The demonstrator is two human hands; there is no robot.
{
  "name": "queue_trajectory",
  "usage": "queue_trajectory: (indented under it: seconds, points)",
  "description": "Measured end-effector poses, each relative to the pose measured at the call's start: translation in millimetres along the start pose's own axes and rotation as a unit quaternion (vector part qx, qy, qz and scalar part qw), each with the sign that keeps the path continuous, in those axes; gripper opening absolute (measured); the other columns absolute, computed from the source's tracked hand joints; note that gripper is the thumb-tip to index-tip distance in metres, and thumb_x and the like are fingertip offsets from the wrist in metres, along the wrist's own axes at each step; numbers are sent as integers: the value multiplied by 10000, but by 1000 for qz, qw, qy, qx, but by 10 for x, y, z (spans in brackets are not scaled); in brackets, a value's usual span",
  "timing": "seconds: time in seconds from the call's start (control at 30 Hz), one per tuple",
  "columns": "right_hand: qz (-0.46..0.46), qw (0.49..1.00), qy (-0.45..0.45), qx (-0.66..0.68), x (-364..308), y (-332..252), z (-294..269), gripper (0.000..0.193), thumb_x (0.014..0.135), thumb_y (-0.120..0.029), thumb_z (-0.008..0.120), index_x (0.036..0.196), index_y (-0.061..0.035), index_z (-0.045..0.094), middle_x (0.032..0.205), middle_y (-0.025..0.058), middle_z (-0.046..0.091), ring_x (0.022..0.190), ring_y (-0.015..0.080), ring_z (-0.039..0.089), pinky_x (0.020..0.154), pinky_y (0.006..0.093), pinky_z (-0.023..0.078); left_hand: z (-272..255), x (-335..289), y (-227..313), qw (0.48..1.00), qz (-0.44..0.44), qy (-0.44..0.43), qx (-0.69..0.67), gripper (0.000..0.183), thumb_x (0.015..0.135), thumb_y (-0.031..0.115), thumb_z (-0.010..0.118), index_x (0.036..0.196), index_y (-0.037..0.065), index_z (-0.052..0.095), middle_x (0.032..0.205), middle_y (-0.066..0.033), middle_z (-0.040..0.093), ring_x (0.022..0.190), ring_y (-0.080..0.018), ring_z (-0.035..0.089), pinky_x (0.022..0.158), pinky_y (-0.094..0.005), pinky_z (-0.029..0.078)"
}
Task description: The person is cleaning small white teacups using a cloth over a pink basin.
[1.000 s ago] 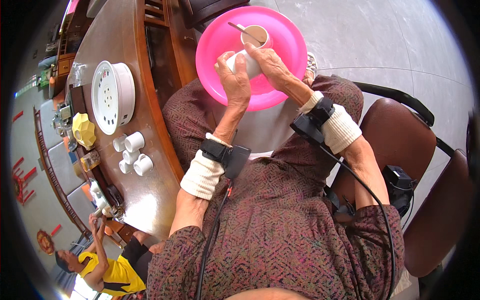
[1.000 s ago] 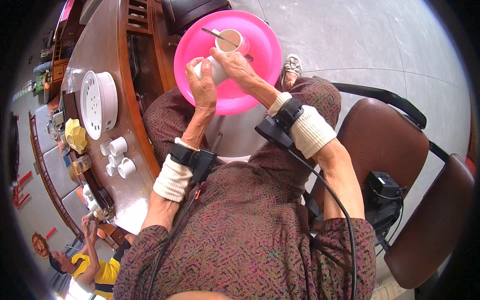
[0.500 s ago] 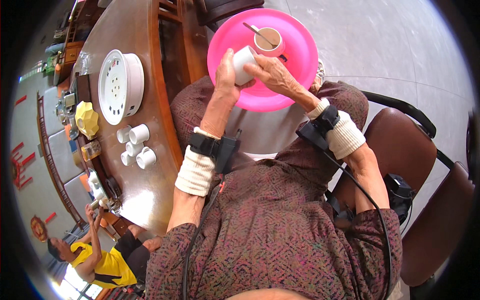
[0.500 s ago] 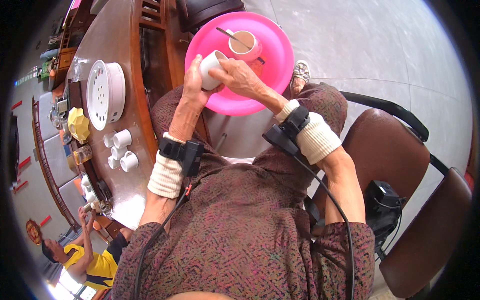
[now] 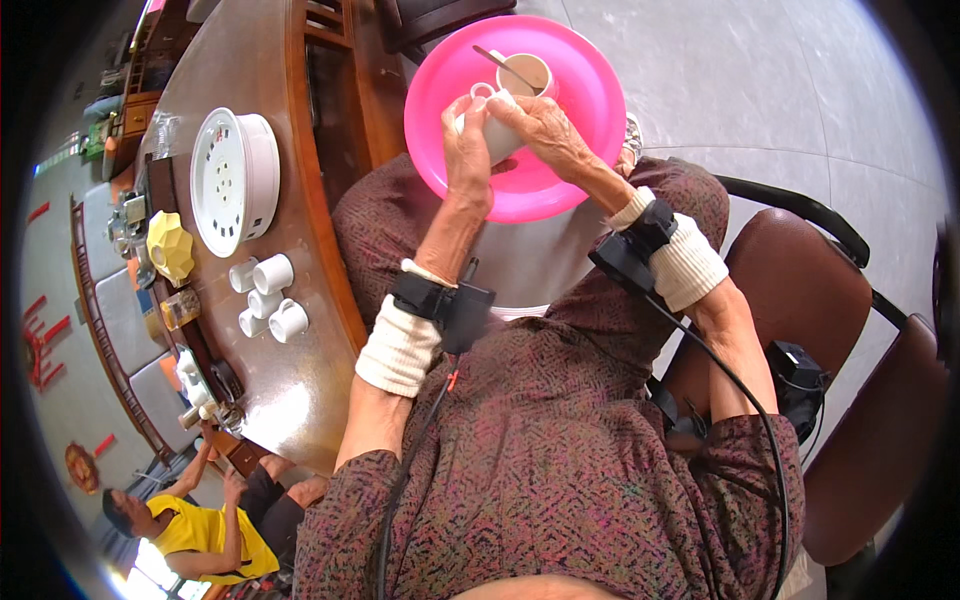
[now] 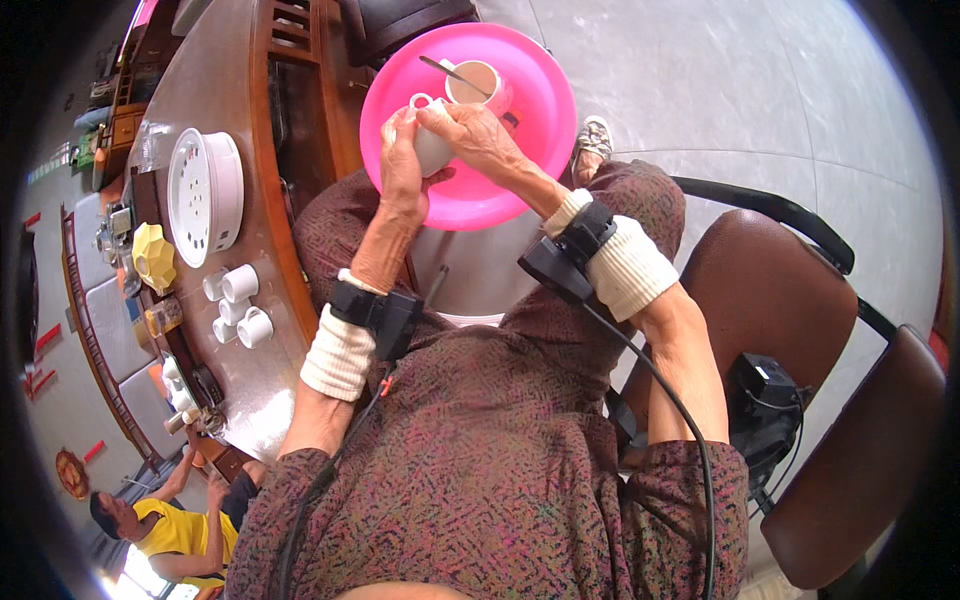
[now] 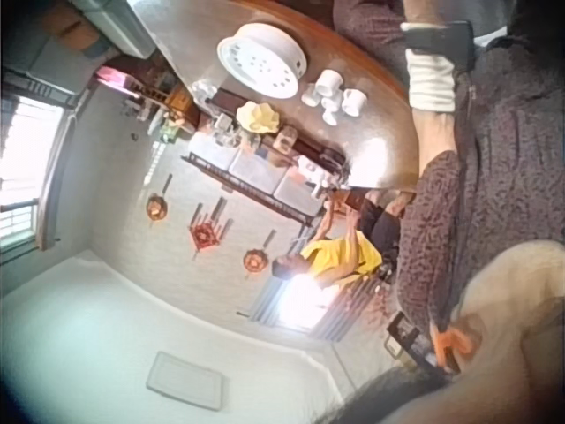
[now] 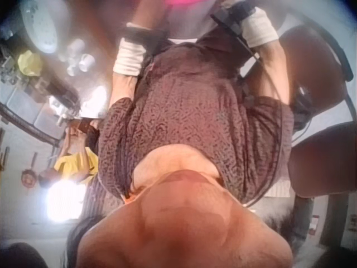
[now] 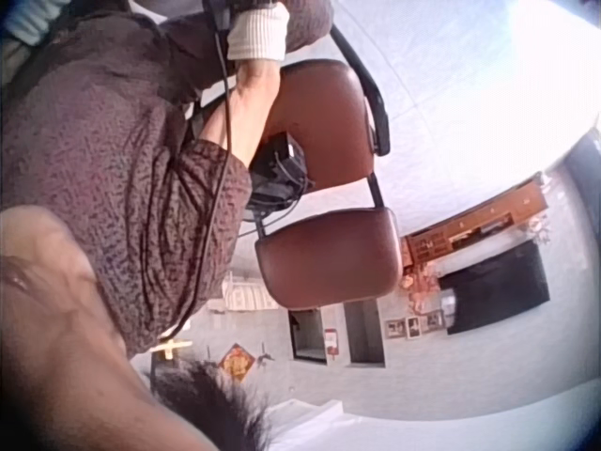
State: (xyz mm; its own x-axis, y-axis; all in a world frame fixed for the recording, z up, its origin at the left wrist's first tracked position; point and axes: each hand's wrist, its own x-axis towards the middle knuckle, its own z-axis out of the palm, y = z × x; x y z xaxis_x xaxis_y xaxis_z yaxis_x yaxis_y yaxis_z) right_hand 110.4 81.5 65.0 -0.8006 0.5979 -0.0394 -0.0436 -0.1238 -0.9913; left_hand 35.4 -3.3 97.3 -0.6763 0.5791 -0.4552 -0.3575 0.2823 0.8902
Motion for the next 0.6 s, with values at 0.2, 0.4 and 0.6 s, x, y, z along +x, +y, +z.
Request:
queue_trajectory:
  seconds: [0.2, 0.4, 0.6]
  points:
    - [-124, 973, -142, -135, -45, 48, 53, 333, 886, -274, 507, 946, 49, 561, 827, 216, 609, 795, 281, 626, 699, 345, 470, -376, 240, 158, 975, -186, -109, -48, 497, 847, 534, 474, 1171, 159, 439, 923, -56, 594, 802, -193, 579, 509, -344, 478]
    - [-32, 999, -24, 12, -51, -64, 83, 372, 910, -308, 472, 967, 45, 578, 802, 121, 619, 728, 174, 585, 689, 315, 457, -115, 121, 127, 999, 19, 1, 35, 540, 850, 504, 505, 1086, 24, 432, 912, -117, 559, 744, -192, 580, 495, -320, 482]
    - [70, 987, 26, 145, -18, -19, 59, 409, 923, -352, 434, 932, 19, 604, 791, 53, 597, 730, 116, 536, 661, 274, 436, -44, 214, -109, 973, 181, 78, 124, 515, 868, 425, 525, 1098, -13, 383, 976, -170, 510, 805, -240, 555, 574, -345, 499]
